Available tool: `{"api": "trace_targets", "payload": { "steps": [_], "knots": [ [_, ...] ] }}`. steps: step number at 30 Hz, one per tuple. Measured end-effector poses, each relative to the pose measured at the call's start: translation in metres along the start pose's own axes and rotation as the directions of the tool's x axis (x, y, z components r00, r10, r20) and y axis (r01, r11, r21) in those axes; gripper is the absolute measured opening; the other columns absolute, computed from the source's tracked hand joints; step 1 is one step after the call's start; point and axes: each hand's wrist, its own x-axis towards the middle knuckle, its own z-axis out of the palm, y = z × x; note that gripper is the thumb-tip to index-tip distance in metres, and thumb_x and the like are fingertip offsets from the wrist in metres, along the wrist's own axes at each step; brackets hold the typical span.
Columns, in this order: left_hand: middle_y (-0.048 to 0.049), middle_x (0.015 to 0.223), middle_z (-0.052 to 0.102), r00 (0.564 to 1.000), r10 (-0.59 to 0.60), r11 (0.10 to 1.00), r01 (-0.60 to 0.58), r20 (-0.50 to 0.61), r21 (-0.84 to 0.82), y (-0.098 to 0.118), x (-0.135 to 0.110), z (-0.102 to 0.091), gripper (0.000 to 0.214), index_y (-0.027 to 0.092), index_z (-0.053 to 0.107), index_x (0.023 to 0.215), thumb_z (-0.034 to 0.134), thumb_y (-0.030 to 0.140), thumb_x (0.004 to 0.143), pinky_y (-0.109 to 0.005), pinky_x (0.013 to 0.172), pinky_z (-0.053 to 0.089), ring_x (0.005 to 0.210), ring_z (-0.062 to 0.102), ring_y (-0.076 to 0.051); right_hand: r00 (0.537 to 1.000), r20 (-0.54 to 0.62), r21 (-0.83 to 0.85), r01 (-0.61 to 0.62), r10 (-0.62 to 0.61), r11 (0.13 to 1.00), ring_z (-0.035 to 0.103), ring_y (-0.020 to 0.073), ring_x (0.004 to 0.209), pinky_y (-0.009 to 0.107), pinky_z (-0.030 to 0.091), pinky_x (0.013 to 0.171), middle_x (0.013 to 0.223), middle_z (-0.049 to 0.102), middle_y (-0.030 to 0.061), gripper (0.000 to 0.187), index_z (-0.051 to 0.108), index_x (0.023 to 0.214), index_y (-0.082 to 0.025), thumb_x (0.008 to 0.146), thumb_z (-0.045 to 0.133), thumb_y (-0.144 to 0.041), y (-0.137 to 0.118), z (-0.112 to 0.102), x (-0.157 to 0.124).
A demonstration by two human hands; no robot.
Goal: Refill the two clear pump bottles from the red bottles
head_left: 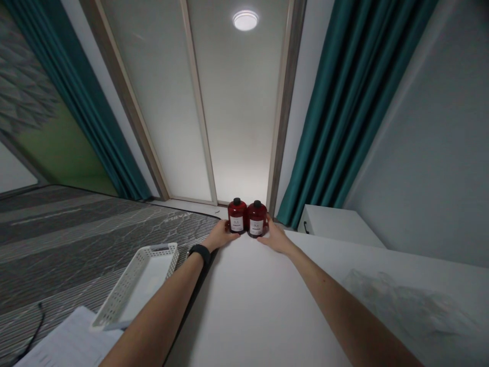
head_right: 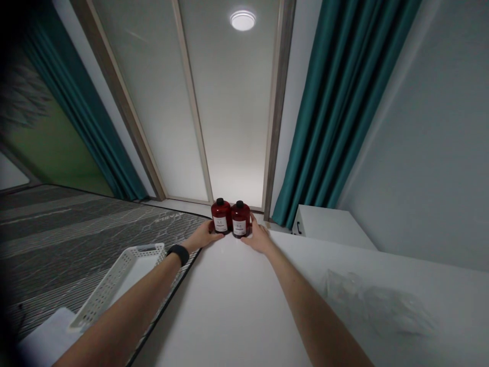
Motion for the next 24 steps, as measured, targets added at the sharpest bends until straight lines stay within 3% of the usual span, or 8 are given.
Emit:
{"api": "trace_targets", "payload": {
  "steps": [7,13,24],
  "knots": [
    [-0.0141,0.118,0.073,0.978,0.01,0.994,0.012,0.209,-0.104,-0.014,0.019,-0.012,0.063,0.011,0.064,0.117,0.086,0.031,0.062,-0.044,0.096,0.054,0.104,0.07,-0.03,0.999,-0.003,-0.068,-0.036,0.036,0.997,0.061,0.0307,0.119,0.045,0.041,0.102,0.127,0.068,0.0093,0.093,0.024,0.153,-0.024,0.075,0.076,-0.028,-0.002,0.003,-0.001],
    [-0.0129,0.116,0.074,0.94,0.011,0.985,0.049,0.34,-0.167,-0.022,0.039,-0.017,0.065,0.013,0.065,0.115,0.089,0.032,0.058,-0.044,0.097,0.055,0.104,0.07,-0.028,0.998,-0.004,-0.106,-0.056,0.056,0.993,0.057,0.029,0.126,0.041,0.037,0.106,0.132,0.065,0.0099,0.091,0.024,0.153,-0.022,0.077,0.074,-0.03,-0.006,0.003,-0.004],
    [-0.0133,0.122,0.071,0.929,0.008,0.983,0.06,0.371,-0.173,-0.025,0.042,-0.022,0.072,0.015,0.062,0.122,0.091,0.032,0.058,-0.044,0.103,0.05,0.114,0.065,-0.029,0.993,-0.003,-0.162,-0.113,0.114,0.98,0.05,0.0298,0.133,0.043,0.029,0.111,0.133,0.063,0.0129,0.09,0.023,0.154,-0.018,0.08,0.071,-0.035,-0.011,0.005,-0.004]
  ]
}}
